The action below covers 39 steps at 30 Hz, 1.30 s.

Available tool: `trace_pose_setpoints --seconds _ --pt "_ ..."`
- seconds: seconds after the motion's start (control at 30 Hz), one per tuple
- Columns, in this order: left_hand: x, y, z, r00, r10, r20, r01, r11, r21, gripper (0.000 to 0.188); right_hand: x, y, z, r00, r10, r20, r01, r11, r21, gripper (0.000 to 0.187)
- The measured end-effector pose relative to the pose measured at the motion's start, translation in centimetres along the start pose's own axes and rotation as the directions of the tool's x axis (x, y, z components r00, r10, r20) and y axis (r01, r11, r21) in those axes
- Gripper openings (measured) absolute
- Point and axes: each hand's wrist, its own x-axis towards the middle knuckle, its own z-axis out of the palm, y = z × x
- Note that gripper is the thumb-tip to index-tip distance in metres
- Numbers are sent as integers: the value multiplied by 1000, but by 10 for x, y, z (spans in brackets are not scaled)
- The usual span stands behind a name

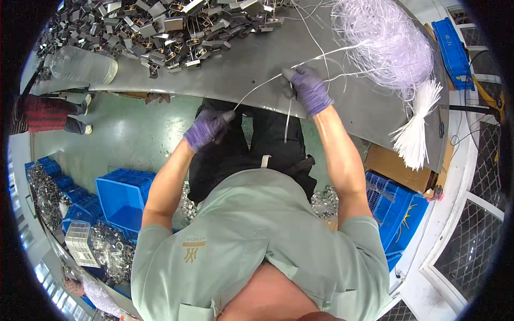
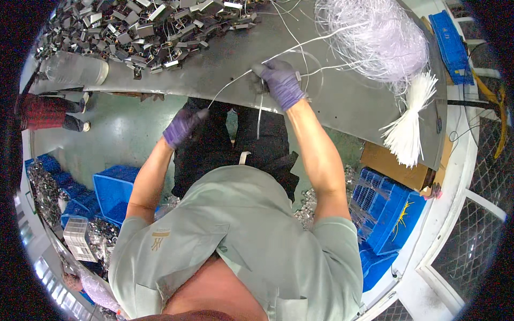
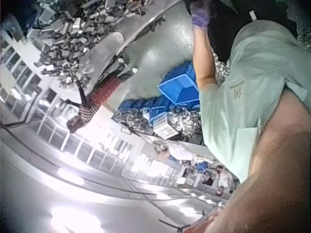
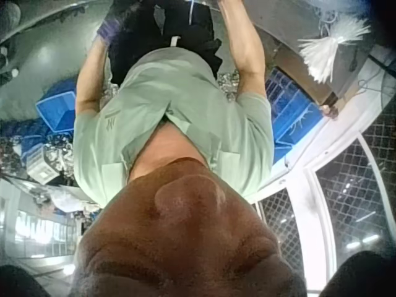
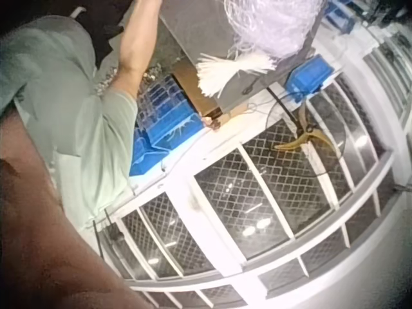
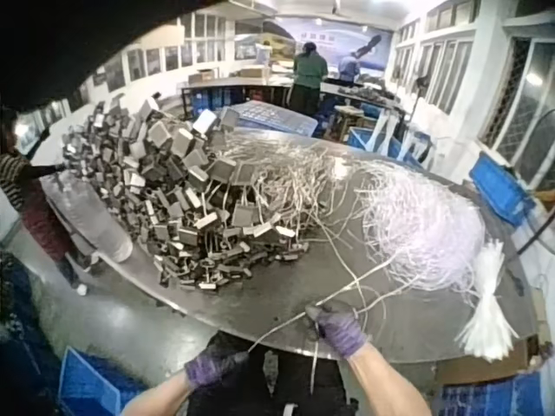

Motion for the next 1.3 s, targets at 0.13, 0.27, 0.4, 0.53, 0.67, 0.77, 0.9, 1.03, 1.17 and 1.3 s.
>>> trace_pose_setpoints --seconds 0.13,0.27,0.4,0.53,0.67,0.77,0.9,1.03,1.17,1.3 --pt "18 -5 8 998 45 -54 -39 992 117 47 4 -20 -11 996 -38 -75 26 986 -162 24" --pt "23 26 18 974 197 -108 -185 976 111 59 9 -2 -18 990 -118 -74 98 968 -233 25" --pt "30 53 19 988 154 6 -155 988 9 54 1 18 0 974 -221 55 219 846 -487 28" --pt "37 62 19 995 88 53 -66 944 -324 44 -3 5 -5 961 -254 110 273 808 -523 27" --pt "92 29 38 777 473 -415 -595 768 -237 38 -8 3 -8 997 -83 5 79 926 -368 32" --pt "110 43 56 960 43 -277 -270 409 -872 36 -17 16 5 953 -293 75 287 802 -524 18" --pt "117 77 75 977 -52 -208 -171 396 -902 40 -37 -1 2 986 -137 -94 90 916 -391 26" --pt "114 122 97 897 185 -403 -427 602 -675 44 -25 -10 -48 980 -82 -179 13 934 -358 26" --pt "172 78 130 786 444 -429 -477 878 34 38 -10 -25 -121 953 -198 -230 61 868 -492 22" --pt "148 137 143 992 95 -79 -55 913 403 43 5 -54 -146 958 -52 -282 -80 895 -438 21"
